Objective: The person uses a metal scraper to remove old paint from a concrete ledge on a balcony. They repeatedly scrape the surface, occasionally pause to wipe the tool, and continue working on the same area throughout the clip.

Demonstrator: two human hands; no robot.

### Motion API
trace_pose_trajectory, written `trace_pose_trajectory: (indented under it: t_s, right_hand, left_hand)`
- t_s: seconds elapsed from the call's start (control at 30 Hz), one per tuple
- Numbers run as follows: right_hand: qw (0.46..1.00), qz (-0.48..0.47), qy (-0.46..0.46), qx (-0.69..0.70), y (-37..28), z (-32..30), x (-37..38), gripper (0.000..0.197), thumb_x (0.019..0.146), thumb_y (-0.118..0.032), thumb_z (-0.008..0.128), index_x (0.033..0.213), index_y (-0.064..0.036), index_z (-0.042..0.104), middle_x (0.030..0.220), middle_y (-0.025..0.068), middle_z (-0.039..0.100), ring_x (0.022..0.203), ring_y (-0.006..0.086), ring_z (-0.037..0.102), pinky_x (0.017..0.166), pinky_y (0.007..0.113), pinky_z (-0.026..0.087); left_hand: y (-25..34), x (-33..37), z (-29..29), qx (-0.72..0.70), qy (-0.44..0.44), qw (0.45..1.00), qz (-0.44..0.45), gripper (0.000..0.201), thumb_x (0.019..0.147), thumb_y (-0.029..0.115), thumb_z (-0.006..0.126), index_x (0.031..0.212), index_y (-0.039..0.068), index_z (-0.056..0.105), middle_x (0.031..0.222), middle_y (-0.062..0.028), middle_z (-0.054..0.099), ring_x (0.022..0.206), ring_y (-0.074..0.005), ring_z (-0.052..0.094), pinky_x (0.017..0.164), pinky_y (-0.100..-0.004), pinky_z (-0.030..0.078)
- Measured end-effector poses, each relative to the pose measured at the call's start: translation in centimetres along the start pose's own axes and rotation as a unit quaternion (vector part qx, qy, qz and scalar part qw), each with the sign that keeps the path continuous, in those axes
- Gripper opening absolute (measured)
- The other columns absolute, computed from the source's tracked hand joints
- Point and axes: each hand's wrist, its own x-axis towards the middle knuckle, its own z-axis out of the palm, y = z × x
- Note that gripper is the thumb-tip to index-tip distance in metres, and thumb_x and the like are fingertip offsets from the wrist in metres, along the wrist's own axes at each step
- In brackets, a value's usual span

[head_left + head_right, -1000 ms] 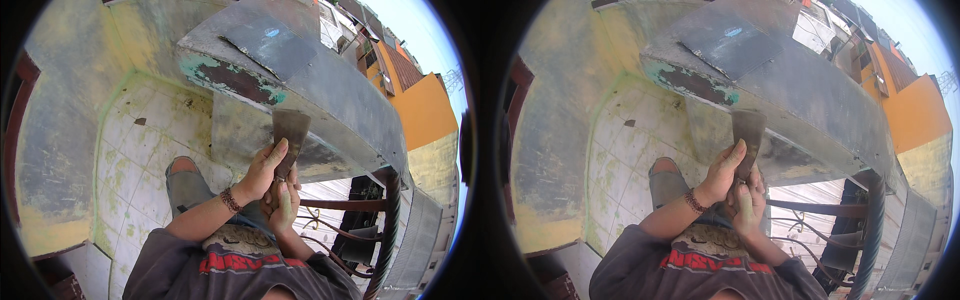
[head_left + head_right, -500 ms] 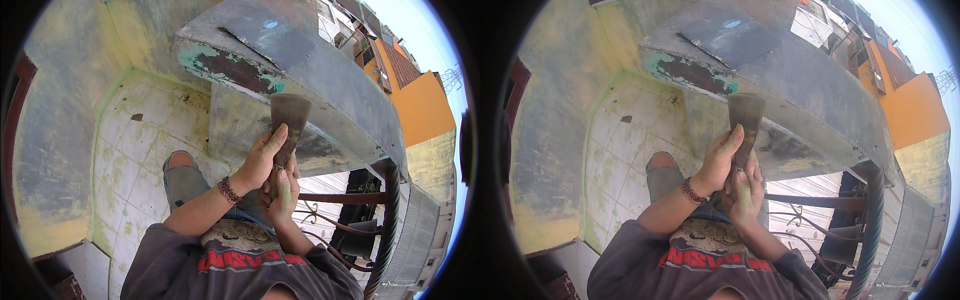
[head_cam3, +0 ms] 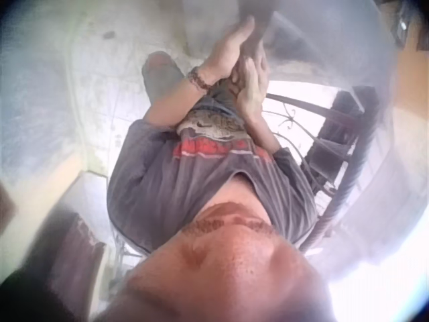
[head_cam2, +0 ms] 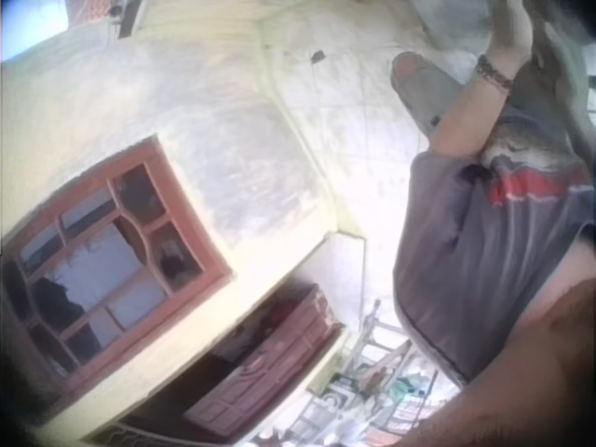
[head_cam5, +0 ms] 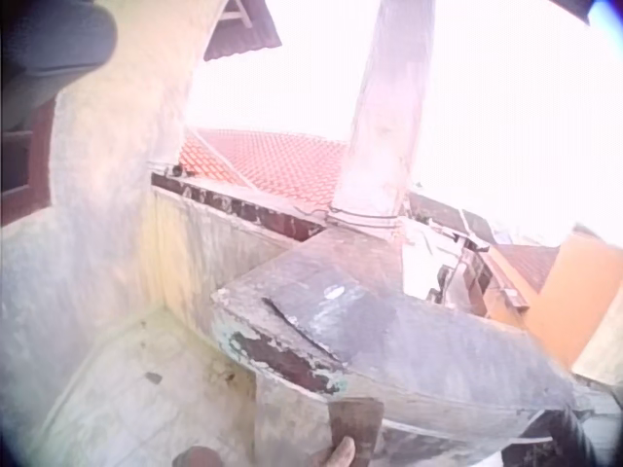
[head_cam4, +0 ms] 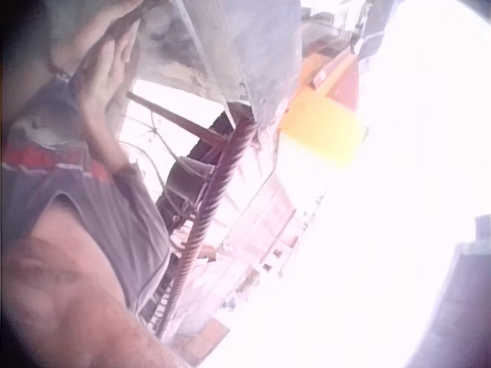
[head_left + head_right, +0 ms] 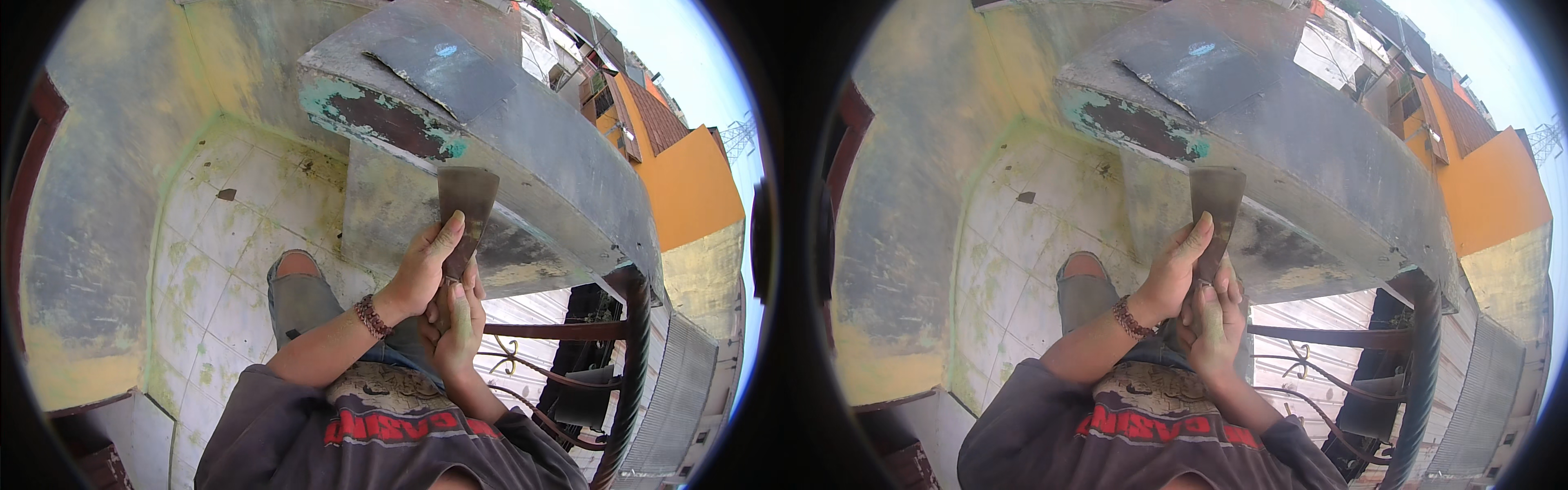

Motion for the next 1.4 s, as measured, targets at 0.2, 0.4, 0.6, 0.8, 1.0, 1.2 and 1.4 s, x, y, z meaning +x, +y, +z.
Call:
trace_pose_trajectory:
  t_s: [0.2,0.4,0.6,0.8,1.0,1.2,1.4]
  right_hand:
    - [0.999,-0.012,-0.012,-0.033,-0.8,-1.5,0.2,0.037,0.1,-0.019,0.043,0.131,0.0,0.045,0.077,0.0026,0.049,0.056,0.0044,0.043,0.04,0.018,0.031]
    - [0.999,0.006,-0.024,-0.035,-2.3,-1.6,0.2,0.031,0.1,-0.019,0.042,0.124,0.0005,0.046,0.07,0.0016,0.048,0.05,0.0043,0.039,0.04,0.019,0.029]
    - [0.999,-0.003,-0.007,-0.037,-1.5,-0.7,0.0,0.031,0.1,-0.017,0.045,0.125,-0.0001,0.044,0.068,-0.0007,0.046,0.05,0.0027,0.039,0.04,0.018,0.028]
    - [0.999,-0.001,0.019,-0.039,-1.9,0.3,0.5,0.031,0.1,-0.018,0.047,0.125,-0.0008,0.046,0.068,-0.0019,0.047,0.05,0.0022,0.038,0.04,0.018,0.027]
    - [0.998,-0.011,0.006,-0.062,-1.9,0.1,-0.3,0.03,0.1,-0.019,0.045,0.125,-0.0018,0.046,0.068,-0.0013,0.047,0.049,0.0022,0.038,0.04,0.018,0.027]
    - [0.998,-0.028,-0.04,-0.04,-2.5,-0.7,-0.6,0.031,0.101,-0.017,0.044,0.129,-0.0031,0.042,0.068,-0.0014,0.047,0.05,0.002,0.038,0.04,0.017,0.028]
    - [0.996,-0.029,-0.004,-0.085,-2.2,-0.6,0.1,0.035,0.101,-0.02,0.044,0.13,-0.0019,0.042,0.068,-0.0024,0.045,0.05,0.0023,0.039,0.039,0.017,0.029]
  left_hand:
    - [0.1,-0.2,1.6,-0.031,-0.002,1.0,0.0,0.05,0.101,0.049,0.034,0.085,0.004,0.05,0.064,-0.0079,0.058,0.062,-0.0217,0.064,0.059,-0.0304,0.052]
    - [-0.5,0.6,1.5,-0.02,-0.01,0.999,0.025,0.05,0.101,0.049,0.034,0.087,0.004,0.051,0.065,-0.0085,0.058,0.062,-0.0225,0.064,0.06,-0.0324,0.053]
    - [0.7,0.3,1.4,-0.061,-0.008,0.998,0.011,0.046,0.101,0.047,0.034,0.093,0.005,0.05,0.066,-0.0088,0.058,0.063,-0.0222,0.063,0.063,-0.0337,0.053]
    - [0.9,0.5,0.8,-0.075,-0.029,0.997,0.011,0.045,0.102,0.046,0.033,0.095,0.005,0.05,0.066,-0.0087,0.057,0.062,-0.0205,0.062,0.063,-0.0345,0.053]
    - [0.3,0.3,0.8,-0.073,-0.035,0.997,0.001,0.052,0.102,0.047,0.032,0.081,0.004,0.053,0.063,-0.0082,0.056,0.062,-0.0198,0.062,0.062,-0.0326,0.053]
    - [0.0,0.2,1.9,-0.063,-0.006,0.998,0.015,0.05,0.101,0.049,0.033,0.087,0.004,0.051,0.064,-0.0086,0.057,0.062,-0.0206,0.063,0.061,-0.0306,0.052]
    - [0.9,0.0,1.9,-0.052,-0.016,0.998,0.025,0.047,0.101,0.048,0.033,0.092,0.005,0.049,0.066,-0.0083,0.058,0.062,-0.0213,0.063,0.061,-0.0302,0.052]
